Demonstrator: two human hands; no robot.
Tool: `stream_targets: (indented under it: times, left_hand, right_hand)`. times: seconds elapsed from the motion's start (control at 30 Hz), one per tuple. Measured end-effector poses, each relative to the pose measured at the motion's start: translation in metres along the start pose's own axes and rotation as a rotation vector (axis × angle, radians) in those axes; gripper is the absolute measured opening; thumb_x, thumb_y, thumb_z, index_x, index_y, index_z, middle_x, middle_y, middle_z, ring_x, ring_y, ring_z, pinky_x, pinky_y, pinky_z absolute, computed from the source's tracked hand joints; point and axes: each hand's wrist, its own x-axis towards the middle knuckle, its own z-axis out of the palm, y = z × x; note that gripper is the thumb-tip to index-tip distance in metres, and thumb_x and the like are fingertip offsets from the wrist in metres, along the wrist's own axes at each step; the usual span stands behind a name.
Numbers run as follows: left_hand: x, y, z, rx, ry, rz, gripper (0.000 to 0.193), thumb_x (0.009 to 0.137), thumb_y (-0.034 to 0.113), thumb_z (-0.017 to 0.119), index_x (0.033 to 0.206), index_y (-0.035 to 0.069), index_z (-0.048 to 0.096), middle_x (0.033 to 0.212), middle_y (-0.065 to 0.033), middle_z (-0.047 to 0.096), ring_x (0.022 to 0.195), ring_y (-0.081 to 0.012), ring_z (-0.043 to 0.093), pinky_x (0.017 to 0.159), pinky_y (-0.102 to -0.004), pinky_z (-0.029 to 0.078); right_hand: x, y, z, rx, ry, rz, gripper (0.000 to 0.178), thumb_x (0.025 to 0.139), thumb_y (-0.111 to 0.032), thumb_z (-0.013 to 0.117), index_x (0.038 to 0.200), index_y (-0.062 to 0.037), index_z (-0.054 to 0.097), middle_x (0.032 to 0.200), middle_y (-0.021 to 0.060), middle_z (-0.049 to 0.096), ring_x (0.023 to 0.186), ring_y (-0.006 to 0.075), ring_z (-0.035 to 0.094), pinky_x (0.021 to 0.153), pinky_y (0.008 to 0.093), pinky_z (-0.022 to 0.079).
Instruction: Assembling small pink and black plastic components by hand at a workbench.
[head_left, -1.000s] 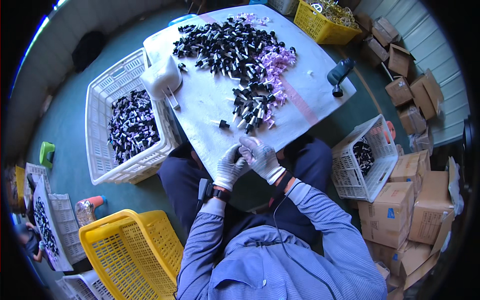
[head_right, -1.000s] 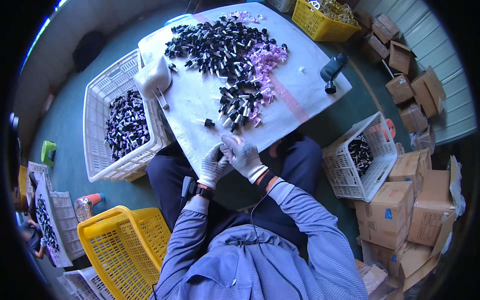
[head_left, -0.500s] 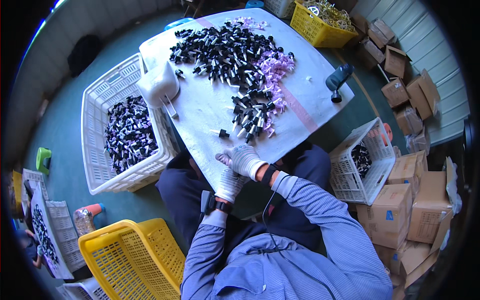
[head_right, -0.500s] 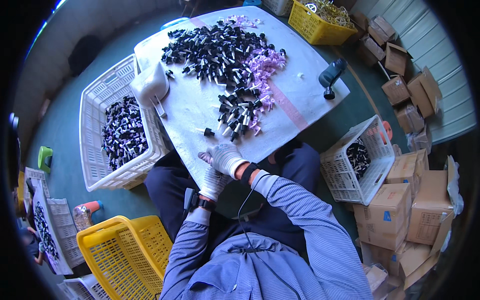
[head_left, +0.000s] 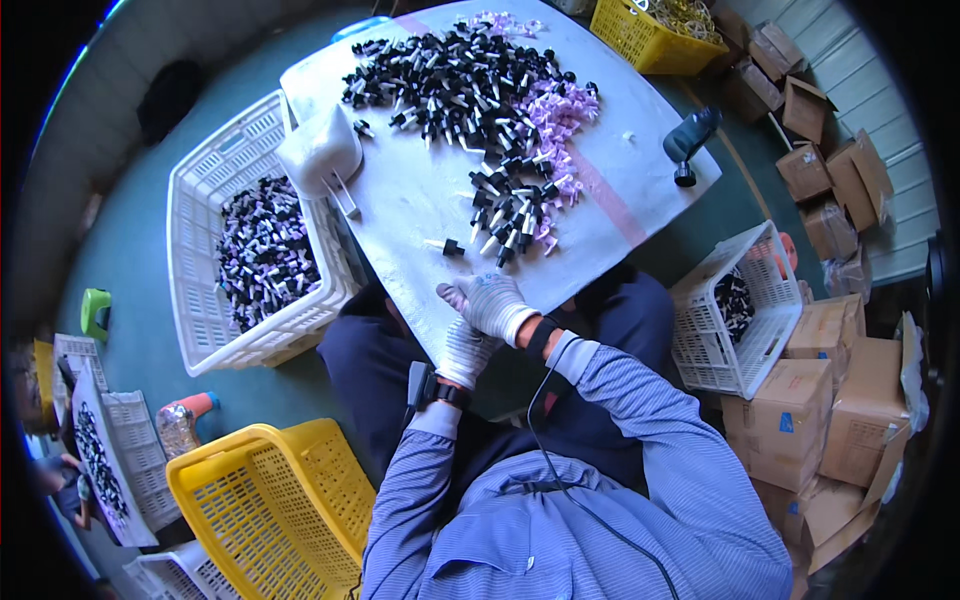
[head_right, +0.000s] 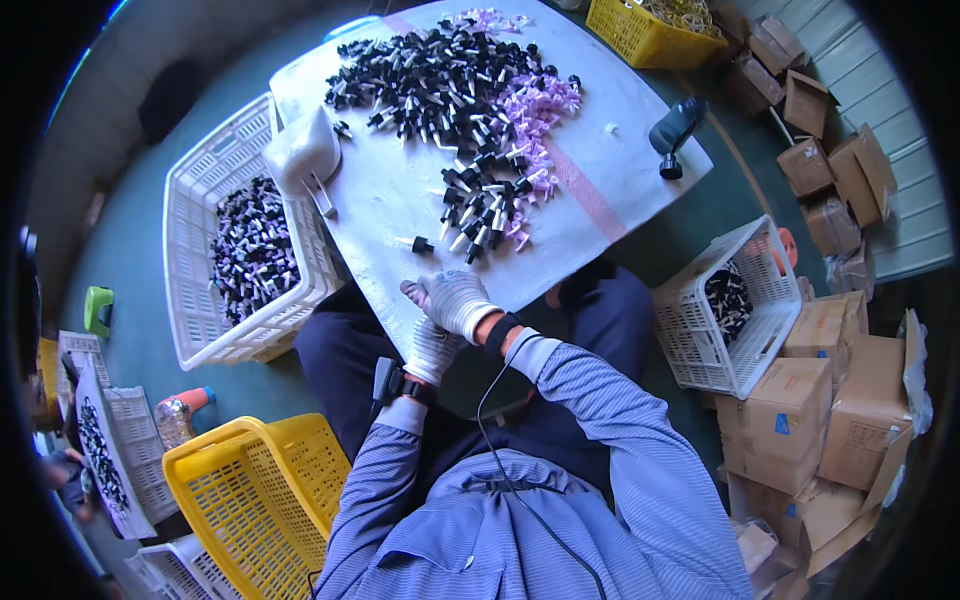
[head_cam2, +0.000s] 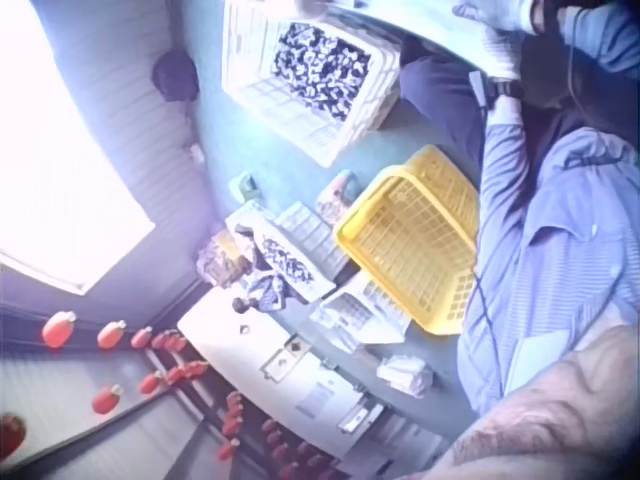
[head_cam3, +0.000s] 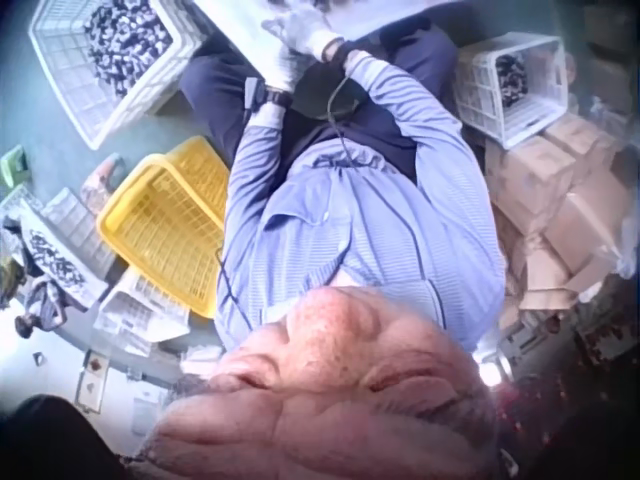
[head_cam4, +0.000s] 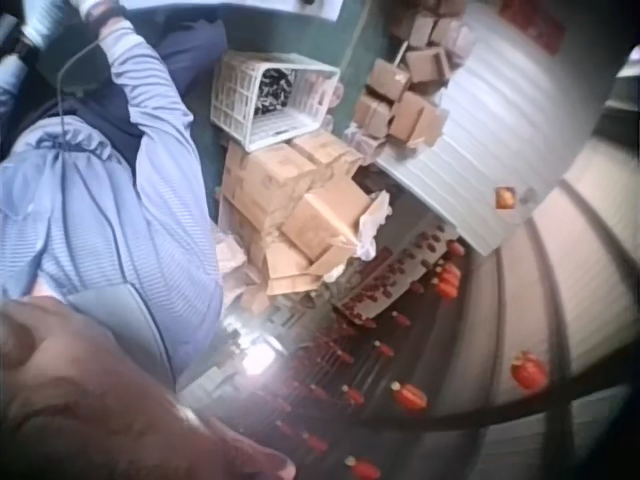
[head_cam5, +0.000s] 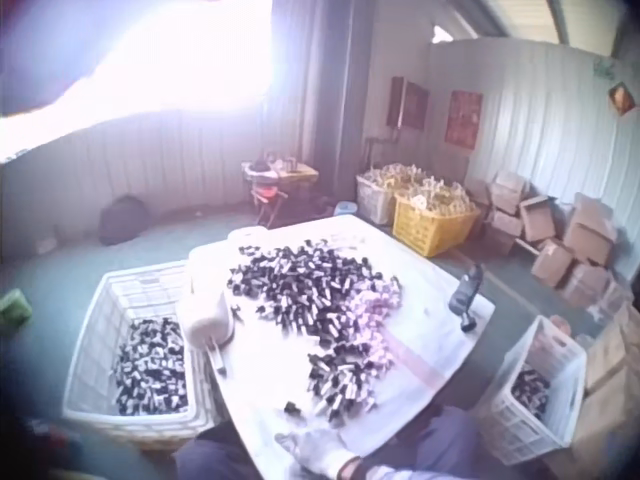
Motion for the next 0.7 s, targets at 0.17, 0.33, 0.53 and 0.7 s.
stream_targets:
  times: [0.17, 0.33, 0.53, 0.7]
  left_hand:
    - [0.004, 0.019, -0.002, -0.141, 0.299, 0.220, 0.043, 0.088, 0.019, 0.069, 0.127, 0.008, 0.056, 0.099, -0.0079, 0.069, 0.091, -0.0215, 0.067, 0.083, -0.0332, 0.052]
    - [0.022, 0.075, -0.096, -0.837, 0.488, -0.174, 0.034, 0.089, 0.023, 0.071, 0.116, 0.004, 0.063, 0.079, -0.0019, 0.062, 0.056, -0.0088, 0.057, 0.046, -0.0224, 0.043]
    - [0.052, 0.021, -0.219, -1.097, 0.863, -0.033, 0.030, 0.093, 0.030, 0.066, 0.107, 0.005, 0.060, 0.084, -0.0008, 0.061, 0.066, -0.0080, 0.057, 0.054, -0.0168, 0.044]
    - [0.070, 0.022, -0.139, 0.134, 0.479, 0.070, 0.046, 0.085, 0.012, 0.070, 0.129, 0.009, 0.054, 0.112, -0.0094, 0.062, 0.080, -0.0182, 0.062, 0.068, -0.0299, 0.053]
  right_hand:
    - [0.000, 0.022, 0.012, 0.420, 0.297, -0.017, 0.045, 0.098, -0.047, 0.044, 0.100, -0.0093, 0.068, 0.095, 0.0192, 0.068, 0.092, 0.0361, 0.066, 0.079, 0.0453, 0.051]
    - [-0.033, 0.072, -0.017, 0.451, 0.509, 0.091, 0.020, 0.089, -0.028, 0.060, 0.096, -0.0110, 0.068, 0.091, 0.0142, 0.068, 0.086, 0.0329, 0.067, 0.076, 0.0418, 0.052]
    - [-0.024, 0.136, -0.031, 0.214, 0.456, 0.434, 0.032, 0.089, -0.035, 0.060, 0.114, -0.0148, 0.064, 0.109, 0.0169, 0.065, 0.099, 0.0344, 0.064, 0.086, 0.0443, 0.051]
    - [-0.014, 0.149, -0.023, 0.000, 0.322, 0.519, 0.035, 0.090, -0.039, 0.058, 0.115, -0.0133, 0.061, 0.113, 0.0165, 0.060, 0.102, 0.0353, 0.062, 0.086, 0.0471, 0.050]
